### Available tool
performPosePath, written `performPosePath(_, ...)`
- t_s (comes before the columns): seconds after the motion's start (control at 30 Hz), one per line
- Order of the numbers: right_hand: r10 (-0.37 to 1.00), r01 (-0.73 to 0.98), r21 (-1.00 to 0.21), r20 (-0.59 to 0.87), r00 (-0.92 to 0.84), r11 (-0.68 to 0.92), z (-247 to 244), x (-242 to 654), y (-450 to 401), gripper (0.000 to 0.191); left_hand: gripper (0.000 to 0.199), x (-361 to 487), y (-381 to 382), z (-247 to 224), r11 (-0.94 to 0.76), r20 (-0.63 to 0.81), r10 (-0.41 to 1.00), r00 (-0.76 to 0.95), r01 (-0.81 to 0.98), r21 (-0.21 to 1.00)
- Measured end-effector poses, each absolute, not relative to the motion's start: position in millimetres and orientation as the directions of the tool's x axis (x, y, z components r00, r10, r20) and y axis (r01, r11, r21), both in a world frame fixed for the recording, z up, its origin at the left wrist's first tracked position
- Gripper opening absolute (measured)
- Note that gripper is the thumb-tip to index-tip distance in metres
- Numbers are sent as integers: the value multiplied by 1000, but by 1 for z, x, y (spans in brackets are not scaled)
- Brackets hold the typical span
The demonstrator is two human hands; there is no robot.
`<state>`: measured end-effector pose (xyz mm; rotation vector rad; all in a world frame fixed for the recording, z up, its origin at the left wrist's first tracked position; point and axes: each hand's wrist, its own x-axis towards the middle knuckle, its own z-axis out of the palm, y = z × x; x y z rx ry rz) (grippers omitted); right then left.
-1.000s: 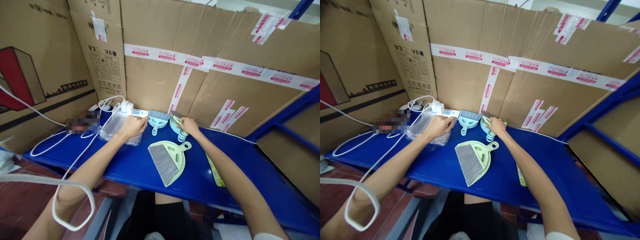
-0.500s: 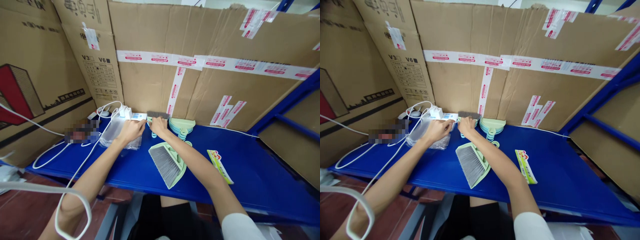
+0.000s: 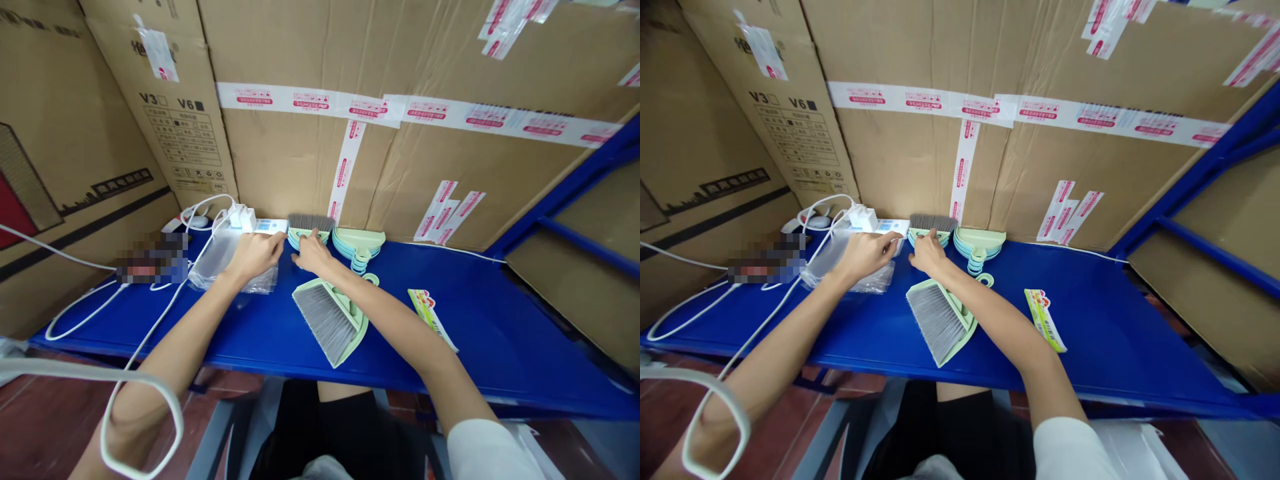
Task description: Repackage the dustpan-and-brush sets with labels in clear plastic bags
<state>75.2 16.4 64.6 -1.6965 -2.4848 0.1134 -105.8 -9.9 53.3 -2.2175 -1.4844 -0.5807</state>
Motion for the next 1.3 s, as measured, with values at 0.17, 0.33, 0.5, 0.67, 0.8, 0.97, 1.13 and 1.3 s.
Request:
performPosePath(0.17, 917, 905, -148, 78, -391, 398, 62, 80, 10, 70, 40, -106, -9, 53, -352, 541, 760, 360, 928, -124)
performPosePath(0.33, 902, 893, -137, 115, -416, 429, 59, 80, 4, 61, 40, -106, -9, 53, -353, 537, 767, 352, 930, -105)
performPosePath(0.5, 889, 892, -97, 176, -422, 442, 63, 84, -3, 57, 41, -105, -10, 54, -349, 518, 780, 350, 931, -105)
performPosePath(0.67, 866, 913, 31, 305, -396, 406, 97, 125, -23, 44, 40, -103, -11, 55, -352, 504, 787, 355, 930, -105)
performPosePath(0.8, 955, 970, 73, 172, -242, 232, 121, 176, -34, 44, 41, -102, -11, 54, -351, 479, 794, 374, 926, -141)
performPosePath(0.97, 971, 971, 53, 39, -236, 234, 116, 205, -27, 34, 43, -102, -11, 53, -337, 459, 813, 358, 932, -131)
performPosePath(1.13, 956, 956, 42, 30, -292, 290, 115, 204, -23, 23, 43, -102, -10, 52, -324, 449, 829, 335, 940, -103)
performPosePath(1.3, 861, 857, 99, -4, -508, 506, 136, 204, -55, 25, 44, -104, -8, 48, -316, 463, 824, 325, 943, -99)
